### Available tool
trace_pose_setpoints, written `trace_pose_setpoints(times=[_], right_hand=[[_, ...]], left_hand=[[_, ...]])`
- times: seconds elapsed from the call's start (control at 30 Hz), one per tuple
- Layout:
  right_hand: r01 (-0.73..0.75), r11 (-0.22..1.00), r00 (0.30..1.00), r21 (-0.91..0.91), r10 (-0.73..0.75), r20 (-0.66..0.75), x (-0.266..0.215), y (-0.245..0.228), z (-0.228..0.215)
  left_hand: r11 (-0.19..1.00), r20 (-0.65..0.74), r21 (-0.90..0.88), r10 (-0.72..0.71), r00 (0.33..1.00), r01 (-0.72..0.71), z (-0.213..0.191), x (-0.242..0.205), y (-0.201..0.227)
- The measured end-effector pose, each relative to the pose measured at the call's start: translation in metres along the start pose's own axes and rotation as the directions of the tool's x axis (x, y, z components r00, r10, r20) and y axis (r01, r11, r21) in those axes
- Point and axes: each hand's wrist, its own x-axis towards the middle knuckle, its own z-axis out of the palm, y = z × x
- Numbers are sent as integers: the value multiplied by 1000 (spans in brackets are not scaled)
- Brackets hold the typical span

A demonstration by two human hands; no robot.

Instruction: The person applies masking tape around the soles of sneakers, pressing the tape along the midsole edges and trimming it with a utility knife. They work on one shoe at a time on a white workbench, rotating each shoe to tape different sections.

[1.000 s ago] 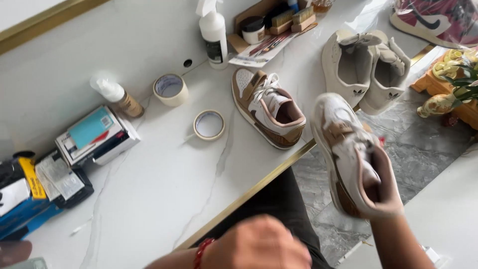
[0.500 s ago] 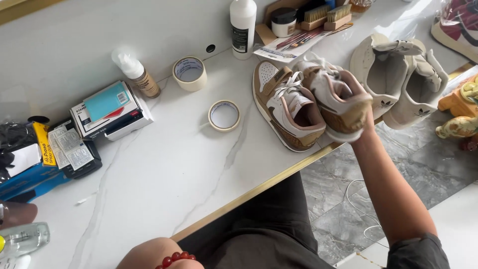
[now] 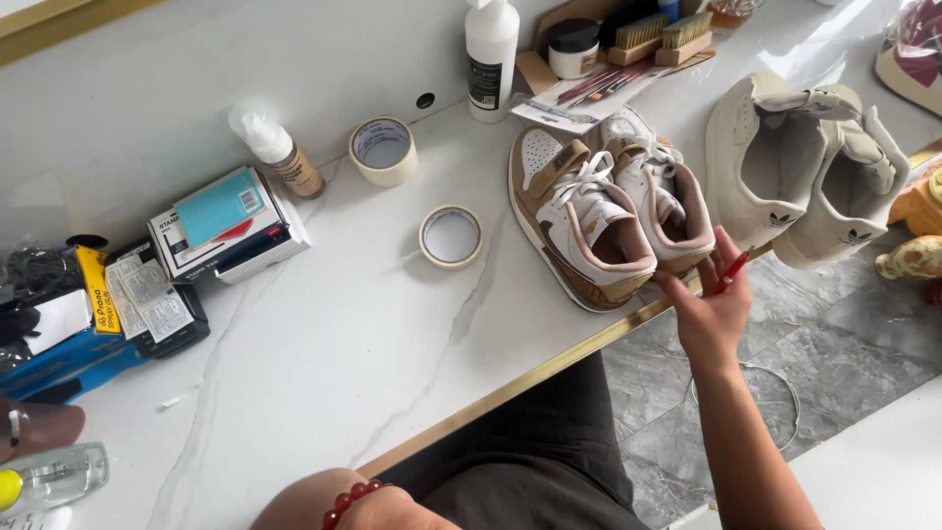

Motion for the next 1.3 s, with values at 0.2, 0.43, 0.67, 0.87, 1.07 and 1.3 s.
trace_pose_setpoints(times=[0.2, 0.43, 0.67, 0.87, 1.07, 1.3], right_hand=[[17, 787, 965, -617, -175, -196, -8, -12, 11], [490, 557, 867, -671, -391, 308, -15, -47, 38], [374, 612, 924, -697, -181, 337, -8, -55, 45], [190, 938, 933, -289, -81, 350, -52, -81, 37], [-92, 969, 707, 227, -98, 701, -57, -35, 82], [-95, 995, 783, -42, 101, 614, -4, -13, 133]], left_hand=[[999, -49, -27, 23, 999, -25, 0, -9, -22], [980, -218, 70, -170, 961, 189, -5, -77, -95], [750, -270, -4, -638, 721, 662, -34, -129, -115], [635, -285, -291, -771, 569, 715, -44, -124, -118], [563, -233, -751, -715, 659, 345, -60, -197, -193], [711, -516, -601, -694, 503, 364, -100, -145, -148]])
